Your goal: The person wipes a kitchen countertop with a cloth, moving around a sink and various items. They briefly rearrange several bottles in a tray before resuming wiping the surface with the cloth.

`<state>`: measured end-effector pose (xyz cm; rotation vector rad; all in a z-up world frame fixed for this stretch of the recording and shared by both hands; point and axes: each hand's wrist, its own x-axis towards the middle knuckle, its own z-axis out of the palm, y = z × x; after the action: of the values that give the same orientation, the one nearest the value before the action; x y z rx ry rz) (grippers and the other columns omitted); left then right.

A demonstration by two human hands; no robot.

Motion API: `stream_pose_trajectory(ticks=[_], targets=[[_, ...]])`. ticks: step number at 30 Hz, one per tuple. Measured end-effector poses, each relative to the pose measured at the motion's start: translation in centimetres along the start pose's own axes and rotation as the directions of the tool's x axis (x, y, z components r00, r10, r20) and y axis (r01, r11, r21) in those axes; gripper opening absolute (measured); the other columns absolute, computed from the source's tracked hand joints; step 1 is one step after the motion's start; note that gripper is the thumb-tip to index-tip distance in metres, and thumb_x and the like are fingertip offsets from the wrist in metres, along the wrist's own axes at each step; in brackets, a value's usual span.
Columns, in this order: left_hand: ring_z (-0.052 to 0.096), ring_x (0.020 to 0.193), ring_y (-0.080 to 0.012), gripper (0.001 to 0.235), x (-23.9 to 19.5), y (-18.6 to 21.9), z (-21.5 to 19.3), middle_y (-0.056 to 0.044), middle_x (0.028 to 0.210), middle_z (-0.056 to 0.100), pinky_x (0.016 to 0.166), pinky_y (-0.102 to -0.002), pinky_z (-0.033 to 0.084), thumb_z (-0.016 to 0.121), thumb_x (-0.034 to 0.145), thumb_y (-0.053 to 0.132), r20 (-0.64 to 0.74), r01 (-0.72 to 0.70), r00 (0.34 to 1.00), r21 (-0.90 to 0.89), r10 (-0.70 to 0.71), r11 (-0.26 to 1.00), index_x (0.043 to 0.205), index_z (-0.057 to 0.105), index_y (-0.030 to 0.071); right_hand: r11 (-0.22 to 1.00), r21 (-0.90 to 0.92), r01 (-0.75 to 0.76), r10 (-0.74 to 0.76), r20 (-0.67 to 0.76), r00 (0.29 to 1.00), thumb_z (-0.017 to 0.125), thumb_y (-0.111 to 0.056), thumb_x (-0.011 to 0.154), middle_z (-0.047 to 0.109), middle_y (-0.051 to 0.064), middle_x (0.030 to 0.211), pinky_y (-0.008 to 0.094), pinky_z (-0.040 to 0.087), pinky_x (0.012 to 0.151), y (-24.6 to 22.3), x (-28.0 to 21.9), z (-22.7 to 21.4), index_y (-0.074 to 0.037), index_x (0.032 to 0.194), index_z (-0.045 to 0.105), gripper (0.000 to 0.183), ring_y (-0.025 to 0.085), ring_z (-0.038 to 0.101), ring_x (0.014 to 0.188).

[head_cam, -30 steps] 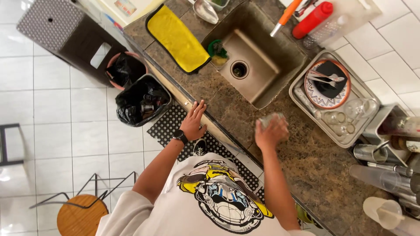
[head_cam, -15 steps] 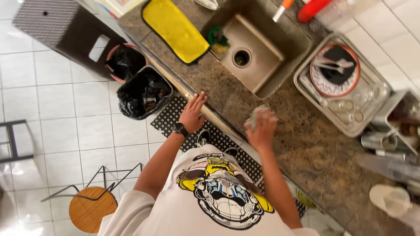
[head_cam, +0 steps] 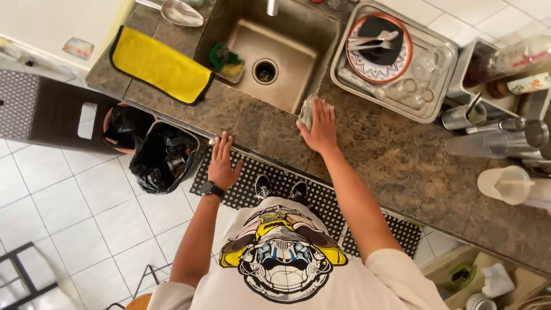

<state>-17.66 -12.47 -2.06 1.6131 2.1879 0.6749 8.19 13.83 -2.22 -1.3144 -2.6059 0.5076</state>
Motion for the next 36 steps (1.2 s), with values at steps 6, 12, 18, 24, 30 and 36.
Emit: stream_pose_trajectory(ticks=[6,12,18,24,30,36], targets=[[0.014,0.155,-0.0378,0.08,0.0,0.9,-0.7,-0.01,0.17,0.017,0.124,-0.051,0.027,0.07,0.093,0.018,-0.001,0.016,1.0,-0.044,-0.016,0.999,0.161,0.028,0.009,0.983,-0.044,-0.176,0.177,0.006,0.984,0.042,-0.067,0.111,0.01,0.018,0.174,0.055,0.006,0.132,1.2,3.6,-1.4,-0.01,0.168,0.024,0.082,0.036,0.01,0.162],[0.012,0.155,-0.0371,0.078,-0.1,1.9,-1.6,-0.01,0.171,0.014,0.123,-0.052,0.029,0.067,0.097,0.018,0.011,0.028,1.0,-0.072,-0.027,0.997,0.162,0.026,0.008,0.962,-0.057,-0.267,0.268,-0.001,0.963,0.039,-0.065,0.112,0.01,0.021,0.174,0.058,0.004,0.13,-1.2,0.3,-1.4,-0.006,0.17,0.019,0.085,0.042,0.006,0.161],[0.009,0.156,-0.0384,0.079,-0.1,1.5,-0.7,-0.012,0.17,0.013,0.124,-0.054,0.027,0.068,0.095,0.017,-0.016,0.01,1.0,-0.064,-0.011,0.998,0.161,0.025,0.006,0.966,-0.016,-0.259,0.259,0.055,0.964,0.042,-0.062,0.111,0.009,0.021,0.175,0.059,0.008,0.13,1.6,-1.0,-4.4,-0.011,0.171,0.018,0.083,0.043,0.005,0.161],[0.013,0.155,-0.0413,0.087,-0.1,0.5,0.5,-0.016,0.17,0.015,0.124,-0.055,0.025,0.076,0.087,0.018,-0.05,-0.029,0.998,-0.054,0.027,0.998,0.159,0.028,0.004,0.948,-0.035,-0.316,0.315,-0.013,0.949,0.046,-0.06,0.109,0.009,0.028,0.172,0.064,0.008,0.129,4.6,-1.5,-3.2,-0.006,0.169,0.017,0.086,0.048,0.003,0.159],[0.025,0.151,-0.0454,0.093,0.0,-0.4,2.7,-0.02,0.166,0.028,0.123,-0.053,0.028,0.082,0.074,0.018,-0.219,-0.079,0.972,0.013,0.08,0.997,0.155,0.04,0.0,0.999,-0.003,-0.054,0.054,0.029,0.998,0.052,-0.052,0.108,0.013,0.028,0.171,0.066,0.011,0.126,0.6,-12.7,-2.6,-0.005,0.168,0.022,0.082,0.053,0.007,0.157],[0.026,0.15,-0.046,0.097,0.0,-1.0,3.3,-0.021,0.165,0.031,0.122,-0.054,0.025,0.085,0.069,0.016,-0.249,-0.09,0.965,-0.012,0.084,0.996,0.154,0.042,0.001,0.928,-0.029,-0.371,0.371,-0.017,0.929,0.057,-0.053,0.105,0.021,0.035,0.166,0.072,0.017,0.122,7.0,-18.3,-8.4,-0.001,0.166,0.024,0.087,0.058,0.016,0.153]])
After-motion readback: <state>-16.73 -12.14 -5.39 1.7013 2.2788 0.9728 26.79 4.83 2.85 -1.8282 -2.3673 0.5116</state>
